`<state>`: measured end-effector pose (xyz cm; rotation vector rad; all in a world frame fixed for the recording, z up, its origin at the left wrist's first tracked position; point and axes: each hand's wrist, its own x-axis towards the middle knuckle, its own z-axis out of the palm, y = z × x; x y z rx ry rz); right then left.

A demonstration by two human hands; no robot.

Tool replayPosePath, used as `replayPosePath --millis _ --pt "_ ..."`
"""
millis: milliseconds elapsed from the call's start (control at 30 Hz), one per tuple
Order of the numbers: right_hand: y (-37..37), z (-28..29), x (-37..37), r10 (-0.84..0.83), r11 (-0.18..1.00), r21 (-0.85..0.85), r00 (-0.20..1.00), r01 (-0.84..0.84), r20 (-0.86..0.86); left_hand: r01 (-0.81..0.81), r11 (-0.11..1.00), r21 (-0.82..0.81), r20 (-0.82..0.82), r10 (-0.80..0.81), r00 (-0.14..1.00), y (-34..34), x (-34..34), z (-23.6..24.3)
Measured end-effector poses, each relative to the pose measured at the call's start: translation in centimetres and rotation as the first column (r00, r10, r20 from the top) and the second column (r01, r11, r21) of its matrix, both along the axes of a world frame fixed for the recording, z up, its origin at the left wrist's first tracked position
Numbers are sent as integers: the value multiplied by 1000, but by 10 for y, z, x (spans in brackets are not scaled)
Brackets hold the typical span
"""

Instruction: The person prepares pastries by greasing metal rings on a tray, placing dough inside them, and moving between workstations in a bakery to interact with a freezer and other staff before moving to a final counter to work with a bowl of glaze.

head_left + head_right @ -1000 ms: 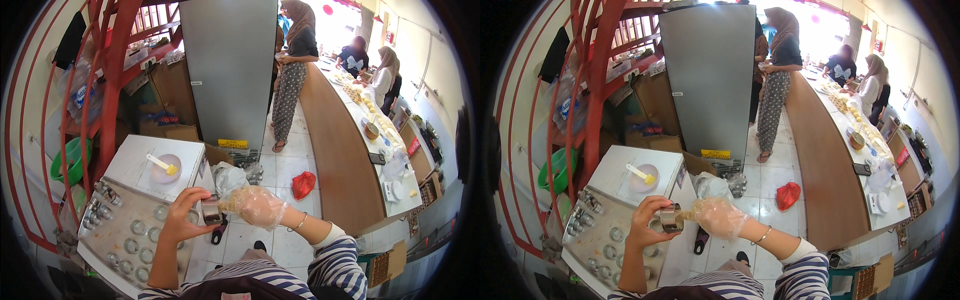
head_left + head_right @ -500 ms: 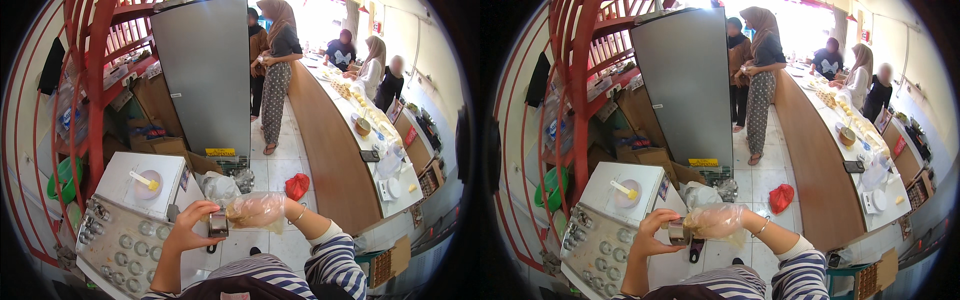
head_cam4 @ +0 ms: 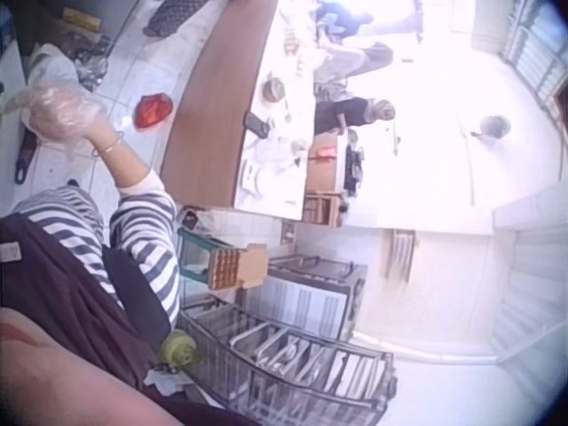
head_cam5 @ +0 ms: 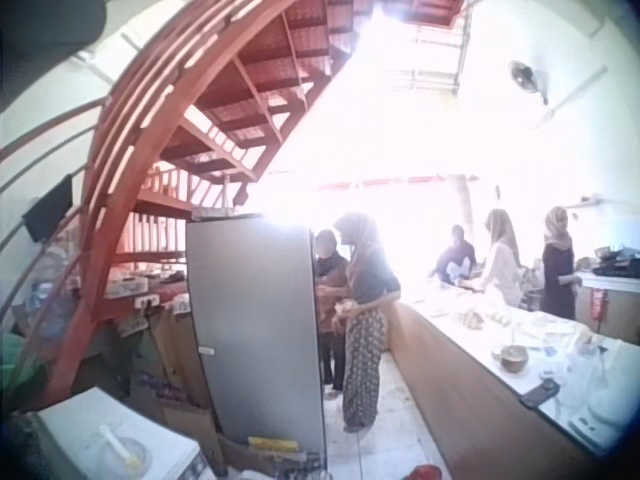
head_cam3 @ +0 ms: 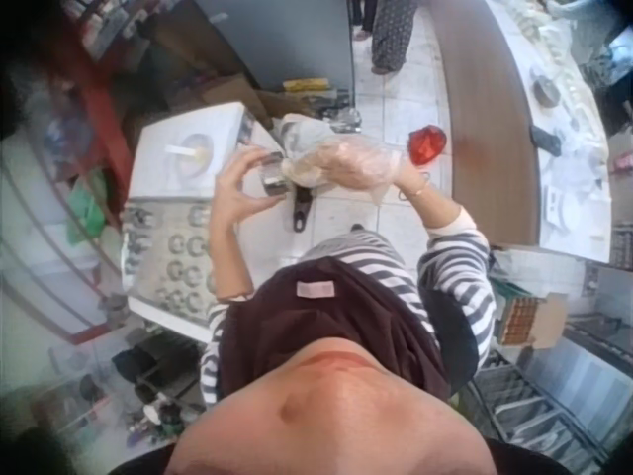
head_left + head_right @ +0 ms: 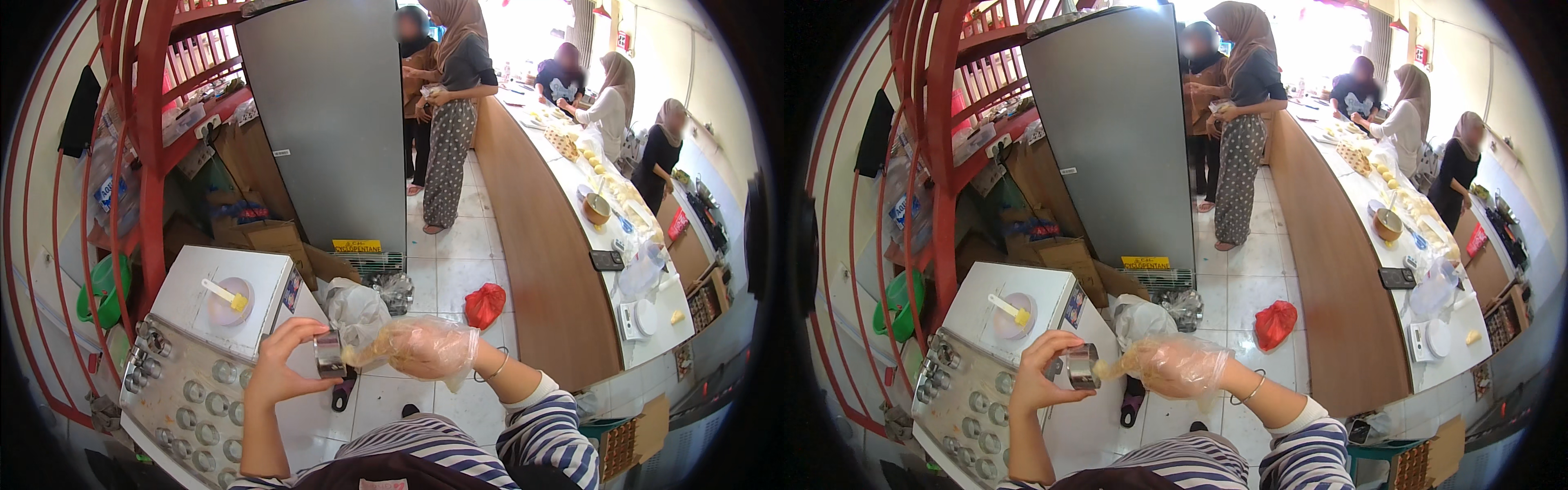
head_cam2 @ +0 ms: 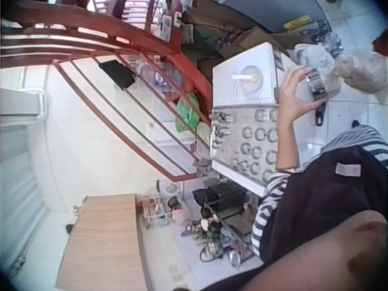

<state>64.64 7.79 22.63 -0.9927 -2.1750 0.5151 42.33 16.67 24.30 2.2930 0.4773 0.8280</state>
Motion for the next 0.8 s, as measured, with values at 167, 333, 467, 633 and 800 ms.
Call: replayPosePath --millis 167,333,467,633,800 --pt "2 -18 -9 -60 998 7 941 62 332 23 999 29 0 -23 1000 -8 15 -5" --pt "12 -12 -11 -226 967 204 878 151 422 -22 997 68 -18 23 1000 -15 12 -1" --pt "8 -26 -13 -44 996 88 936 14 350 -46 998 50 -25 47 999 -14 11 0" --pt "15 -11 -3 -111 993 88 931 85 348 -50 995 82 -16 52 999 -16 14 2" --pt "12 -10 -6 214 956 -257 938 -144 271 -14 1000 11 -25 14 1000 -6 15 -2"
